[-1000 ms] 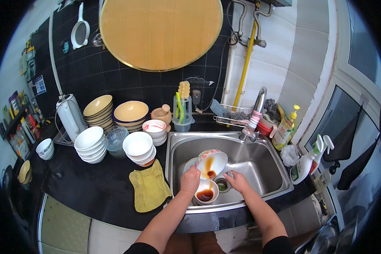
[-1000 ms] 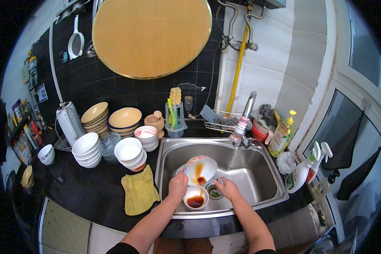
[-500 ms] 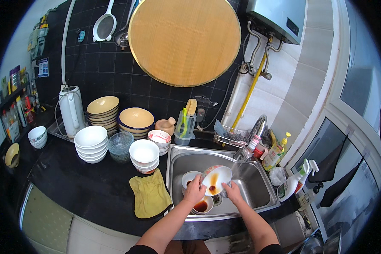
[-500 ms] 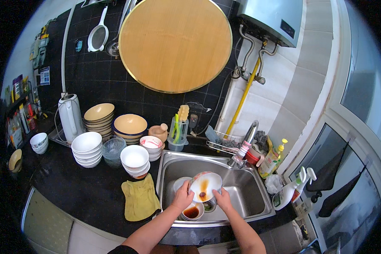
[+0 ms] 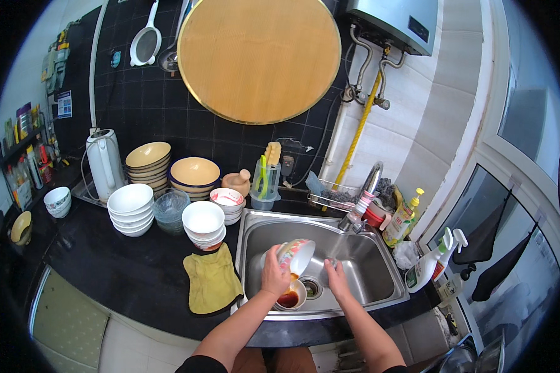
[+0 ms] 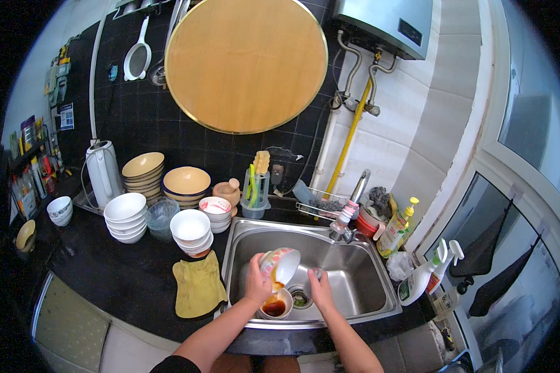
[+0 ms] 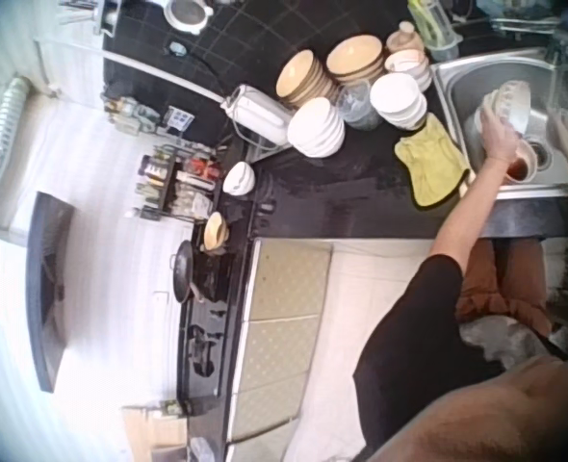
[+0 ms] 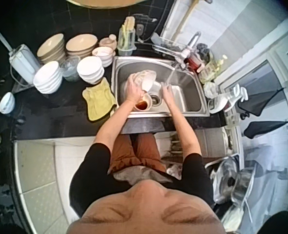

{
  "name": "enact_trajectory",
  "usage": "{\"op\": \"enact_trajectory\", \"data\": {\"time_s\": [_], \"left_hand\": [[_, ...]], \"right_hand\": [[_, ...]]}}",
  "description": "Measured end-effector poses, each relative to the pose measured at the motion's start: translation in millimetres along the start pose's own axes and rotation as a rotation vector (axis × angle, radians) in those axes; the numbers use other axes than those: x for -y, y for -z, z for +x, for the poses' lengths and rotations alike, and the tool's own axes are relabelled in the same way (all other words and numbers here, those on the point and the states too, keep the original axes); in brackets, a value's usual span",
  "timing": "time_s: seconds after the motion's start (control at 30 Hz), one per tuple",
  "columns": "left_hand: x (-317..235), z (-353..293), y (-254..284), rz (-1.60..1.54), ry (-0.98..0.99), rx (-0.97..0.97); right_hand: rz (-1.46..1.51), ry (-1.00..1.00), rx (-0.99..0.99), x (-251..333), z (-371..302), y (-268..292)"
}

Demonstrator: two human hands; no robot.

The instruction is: The person washes a stack of white bowls and small cups in a kitchen sink. They scrub the items with a sponge under running water and rinse them thoroughly. The cleaned items are placed in a drying rack or stacked on the counter.

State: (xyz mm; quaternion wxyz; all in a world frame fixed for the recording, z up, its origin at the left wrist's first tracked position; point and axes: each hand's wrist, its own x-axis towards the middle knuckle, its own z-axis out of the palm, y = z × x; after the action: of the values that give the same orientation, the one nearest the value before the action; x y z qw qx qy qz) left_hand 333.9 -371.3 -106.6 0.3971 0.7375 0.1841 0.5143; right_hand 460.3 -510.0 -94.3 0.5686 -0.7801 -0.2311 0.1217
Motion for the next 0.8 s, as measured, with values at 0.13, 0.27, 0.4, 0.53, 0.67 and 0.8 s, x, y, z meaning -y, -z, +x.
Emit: {"op": "enact_trajectory", "data": {"time_s": [0.13,0.27,0.4,0.53,0.67,0.8], "left_hand": [[14.7,3.3,-3.8,-0.392,0.361,0.033],[46.8,-0.2,-10.4,-0.511,0.508,-0.071],[24.3,0.7,-9.9,-0.787,0.876,0.091],[60.6,-6.0,-16.6,-0.898,0.865,0.121],[48.9,-3.9,-11.0,-0.800,0.886,0.137],[28.9,-1.4,-16.9,-0.830,1.000,0.280]], "right_hand": [[-0.074,0.673,0.062,-14.1,7.9,-35.6],[-0.754,0.864,0.266,17.2,-1.5,-41.2],[-0.696,0.879,0.092,10.4,33.5,-53.6],[-0.226,0.806,0.481,21.5,27.7,-80.2],[-0.798,0.846,0.515,15.1,30.8,-37.6],[-0.779,1.140,0.288,39.8,45.6,-43.2]]}}
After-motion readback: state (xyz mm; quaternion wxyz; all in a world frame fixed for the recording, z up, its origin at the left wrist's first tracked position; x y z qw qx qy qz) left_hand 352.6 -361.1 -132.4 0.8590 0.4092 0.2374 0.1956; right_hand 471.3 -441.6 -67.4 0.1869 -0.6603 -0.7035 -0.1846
